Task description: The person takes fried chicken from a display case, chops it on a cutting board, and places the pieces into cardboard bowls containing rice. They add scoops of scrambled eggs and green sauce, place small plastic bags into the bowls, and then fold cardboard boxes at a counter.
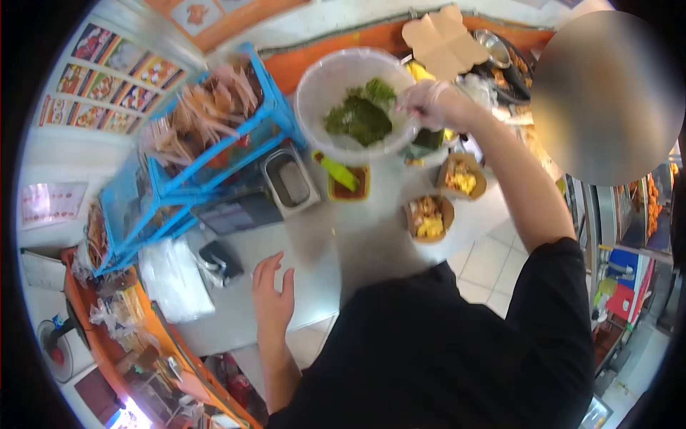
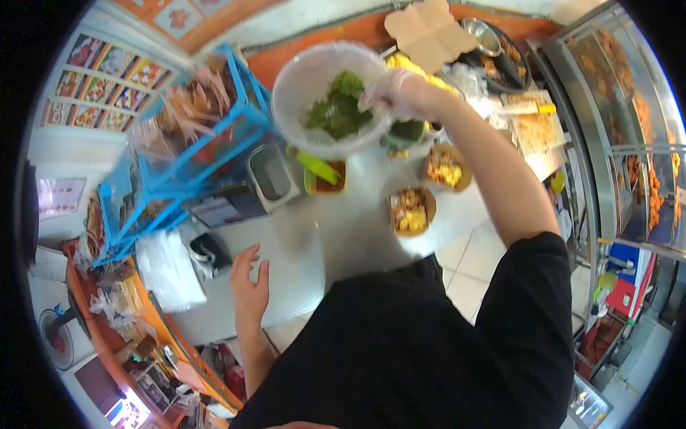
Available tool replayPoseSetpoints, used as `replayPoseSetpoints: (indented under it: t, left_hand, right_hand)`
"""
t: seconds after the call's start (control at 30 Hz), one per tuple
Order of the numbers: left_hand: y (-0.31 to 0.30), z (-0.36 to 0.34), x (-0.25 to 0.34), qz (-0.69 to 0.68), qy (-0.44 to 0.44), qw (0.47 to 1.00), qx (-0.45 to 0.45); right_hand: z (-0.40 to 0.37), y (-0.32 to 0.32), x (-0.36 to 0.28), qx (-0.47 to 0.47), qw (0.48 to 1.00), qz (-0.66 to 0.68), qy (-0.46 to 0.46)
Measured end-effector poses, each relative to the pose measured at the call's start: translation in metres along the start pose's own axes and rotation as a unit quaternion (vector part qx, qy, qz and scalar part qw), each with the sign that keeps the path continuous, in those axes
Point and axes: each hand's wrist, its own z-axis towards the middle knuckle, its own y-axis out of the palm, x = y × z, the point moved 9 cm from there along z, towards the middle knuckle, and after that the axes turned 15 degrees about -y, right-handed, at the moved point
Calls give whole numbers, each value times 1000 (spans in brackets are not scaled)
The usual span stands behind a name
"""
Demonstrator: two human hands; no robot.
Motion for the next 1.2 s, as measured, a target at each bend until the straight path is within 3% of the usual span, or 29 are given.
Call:
replayPoseSetpoints:
  t: [0.03,0.1,0.13,0.17,0.23,0.3,0.37,0.43,0.57,0.63,0.77,0.87,0.97,1.0,1.03,1.07,1.13,1.2]
  left_hand:
    - [4,-11,-11,-24,-33,998,-39]
    - [16,-29,-30,-10,-44,996,-81]
    - [27,-37,-37,1,-48,992,-118]
    - [32,-43,-44,-3,-47,991,-122]
    - [47,-56,-55,4,-45,985,-167]
    - [52,-64,-57,8,-35,983,-179]
    - [55,-69,-56,19,-21,981,-193]
    - [53,-71,-49,34,1,979,-200]
    - [44,-71,-40,57,15,978,-198]
    - [39,-70,-33,73,31,978,-191]
    - [30,-70,-25,102,32,978,-180]
    - [26,-72,-27,84,30,981,-172]
    - [31,-77,-31,73,2,980,-185]
    - [34,-79,-33,76,-4,979,-188]
    - [36,-80,-35,79,-12,979,-190]
    - [37,-82,-35,76,-13,979,-190]
    - [40,-85,-36,84,-21,977,-195]
    - [42,-87,-35,85,-26,976,-197]
  right_hand:
    - [-6,-9,-20,7,998,-41,-40]
    - [-50,-3,-13,-31,980,74,181]
    - [-41,-23,-55,-49,995,-14,84]
    - [-49,-25,-77,-53,995,-16,87]
    - [-82,-19,-96,-108,970,57,209]
    - [-115,-11,-123,-55,990,6,127]
    - [-155,18,-134,-131,974,-54,179]
    - [-185,46,-140,-179,912,51,366]
    - [-196,112,-148,-222,919,-93,311]
    - [-219,143,-127,-221,827,-52,515]
    - [-218,160,-127,-222,817,-45,531]
    - [-223,154,-133,-248,850,-92,456]
    - [-223,140,-143,-236,879,-36,412]
    - [-239,128,-144,-120,836,94,527]
    - [-257,124,-148,1,755,219,618]
    - [-264,118,-149,-2,755,218,618]
    - [-266,81,-148,176,791,219,543]
    - [-275,63,-137,155,794,174,562]
